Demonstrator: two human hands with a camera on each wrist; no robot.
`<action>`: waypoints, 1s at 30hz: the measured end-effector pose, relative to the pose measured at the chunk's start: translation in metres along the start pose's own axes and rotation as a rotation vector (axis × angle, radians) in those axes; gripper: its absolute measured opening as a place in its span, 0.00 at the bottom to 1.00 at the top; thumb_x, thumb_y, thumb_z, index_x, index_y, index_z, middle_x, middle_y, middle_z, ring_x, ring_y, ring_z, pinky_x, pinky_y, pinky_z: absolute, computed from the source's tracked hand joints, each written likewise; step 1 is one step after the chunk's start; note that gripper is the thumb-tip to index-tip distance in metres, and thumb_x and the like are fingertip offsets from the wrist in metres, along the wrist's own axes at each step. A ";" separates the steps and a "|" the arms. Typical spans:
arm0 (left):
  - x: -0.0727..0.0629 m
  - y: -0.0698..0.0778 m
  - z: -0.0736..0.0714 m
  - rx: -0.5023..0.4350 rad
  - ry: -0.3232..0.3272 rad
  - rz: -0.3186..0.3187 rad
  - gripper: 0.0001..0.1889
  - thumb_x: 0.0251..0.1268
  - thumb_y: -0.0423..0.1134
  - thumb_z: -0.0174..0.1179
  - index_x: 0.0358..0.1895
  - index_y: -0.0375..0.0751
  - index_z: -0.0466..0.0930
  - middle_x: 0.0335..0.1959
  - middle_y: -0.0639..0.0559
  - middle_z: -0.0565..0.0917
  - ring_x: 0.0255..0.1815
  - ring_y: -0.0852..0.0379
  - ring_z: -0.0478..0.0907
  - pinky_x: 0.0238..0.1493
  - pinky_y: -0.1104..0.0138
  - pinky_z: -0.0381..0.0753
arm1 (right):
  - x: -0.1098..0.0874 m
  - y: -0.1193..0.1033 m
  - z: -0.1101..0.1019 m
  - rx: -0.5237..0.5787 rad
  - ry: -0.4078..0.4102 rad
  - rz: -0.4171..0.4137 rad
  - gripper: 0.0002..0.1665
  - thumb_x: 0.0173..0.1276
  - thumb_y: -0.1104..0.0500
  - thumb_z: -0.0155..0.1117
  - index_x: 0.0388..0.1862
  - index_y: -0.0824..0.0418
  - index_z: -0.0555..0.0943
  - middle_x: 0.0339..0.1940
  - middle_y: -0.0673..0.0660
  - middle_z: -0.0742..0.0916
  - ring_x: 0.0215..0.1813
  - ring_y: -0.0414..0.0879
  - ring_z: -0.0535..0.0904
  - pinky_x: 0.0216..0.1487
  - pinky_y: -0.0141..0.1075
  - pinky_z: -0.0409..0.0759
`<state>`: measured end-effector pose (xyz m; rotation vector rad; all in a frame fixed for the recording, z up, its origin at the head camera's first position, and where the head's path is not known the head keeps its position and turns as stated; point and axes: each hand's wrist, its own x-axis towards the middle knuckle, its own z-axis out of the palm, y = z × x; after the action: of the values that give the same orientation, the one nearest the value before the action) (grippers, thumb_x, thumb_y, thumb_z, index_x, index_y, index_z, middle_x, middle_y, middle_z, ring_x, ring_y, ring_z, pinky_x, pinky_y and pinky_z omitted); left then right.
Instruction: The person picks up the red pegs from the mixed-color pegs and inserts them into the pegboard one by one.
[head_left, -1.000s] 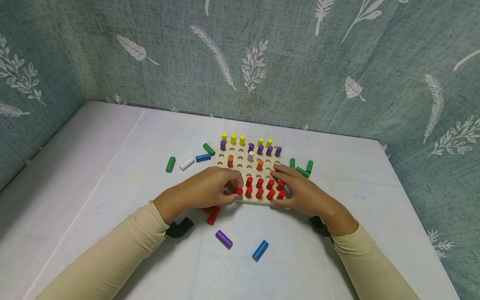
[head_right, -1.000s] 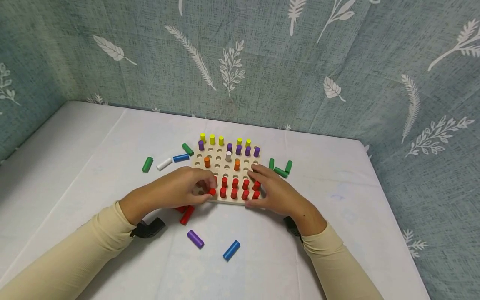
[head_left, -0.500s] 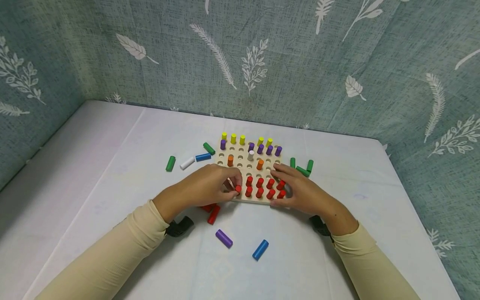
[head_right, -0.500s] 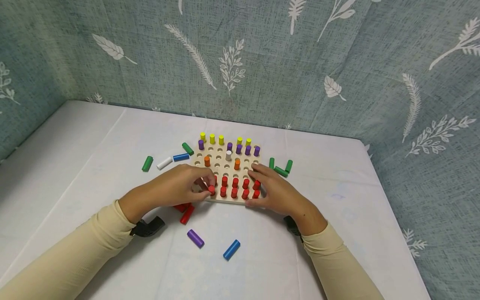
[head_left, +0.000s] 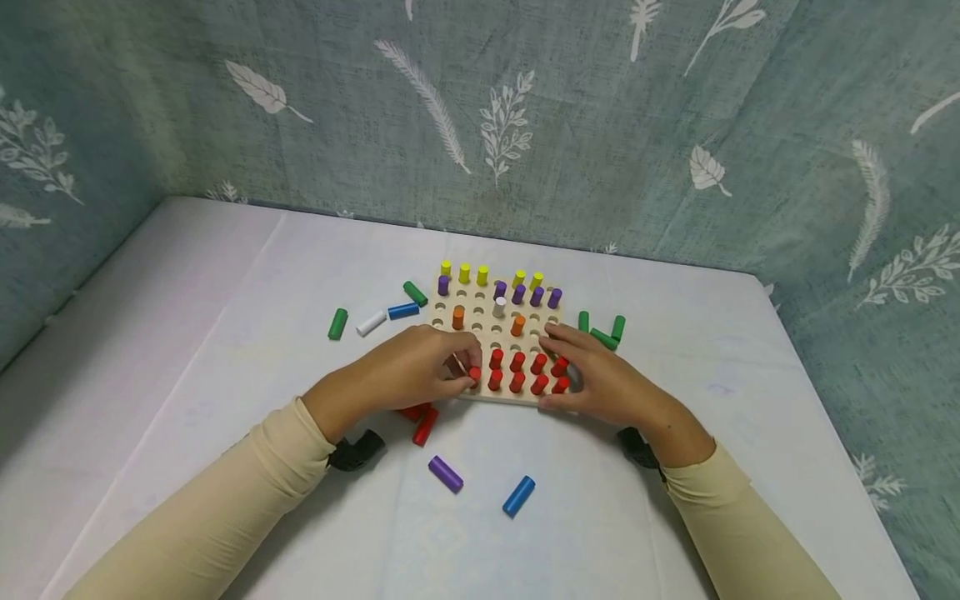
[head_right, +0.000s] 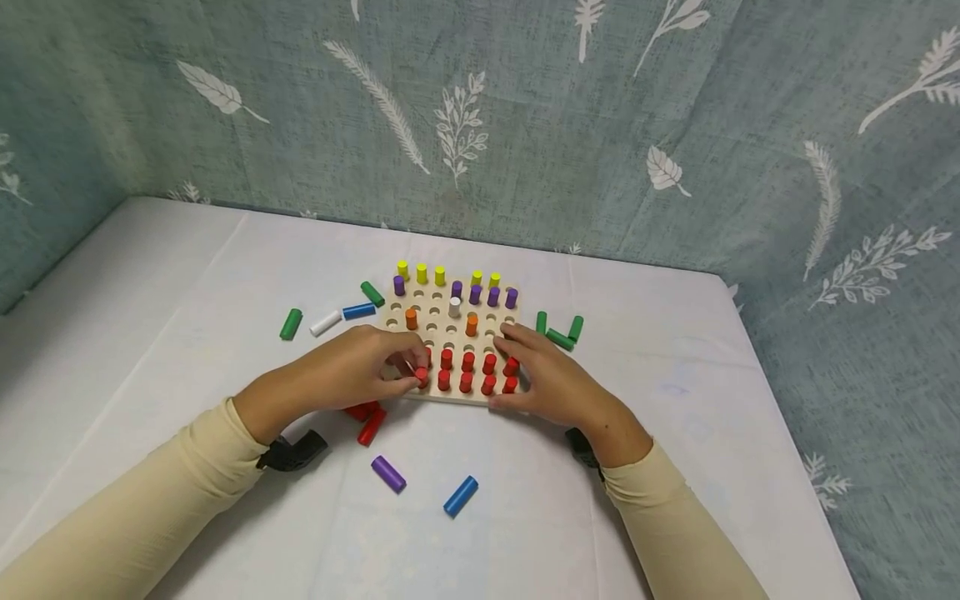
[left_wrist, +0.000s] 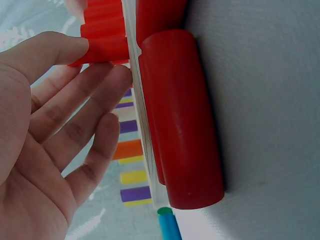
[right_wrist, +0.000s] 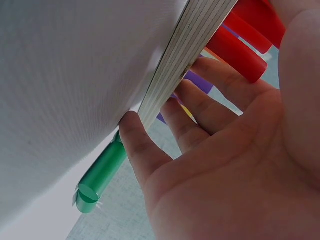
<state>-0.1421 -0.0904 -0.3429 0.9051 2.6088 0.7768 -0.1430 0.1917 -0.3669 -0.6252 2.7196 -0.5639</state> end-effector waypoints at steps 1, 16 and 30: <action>0.000 0.000 0.000 0.003 -0.002 -0.004 0.09 0.62 0.40 0.70 0.42 0.51 0.80 0.36 0.60 0.87 0.39 0.65 0.84 0.44 0.70 0.85 | 0.000 0.000 0.000 -0.001 0.000 -0.003 0.54 0.56 0.40 0.77 0.77 0.54 0.65 0.82 0.54 0.61 0.82 0.56 0.53 0.75 0.57 0.63; 0.001 0.002 -0.005 0.047 -0.006 -0.018 0.10 0.61 0.40 0.70 0.45 0.49 0.83 0.39 0.59 0.87 0.41 0.64 0.82 0.46 0.70 0.84 | 0.001 0.001 -0.003 -0.003 0.002 -0.007 0.54 0.56 0.39 0.77 0.77 0.54 0.65 0.82 0.55 0.61 0.82 0.57 0.53 0.75 0.57 0.64; -0.021 -0.002 -0.008 0.094 0.039 -0.049 0.11 0.59 0.41 0.72 0.44 0.51 0.85 0.35 0.62 0.84 0.33 0.63 0.77 0.35 0.74 0.79 | 0.001 0.001 -0.001 -0.019 -0.001 -0.004 0.55 0.56 0.38 0.77 0.78 0.54 0.64 0.82 0.54 0.60 0.82 0.55 0.53 0.75 0.56 0.63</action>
<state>-0.1307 -0.1087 -0.3358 0.8550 2.7114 0.6708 -0.1447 0.1921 -0.3667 -0.6360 2.7265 -0.5393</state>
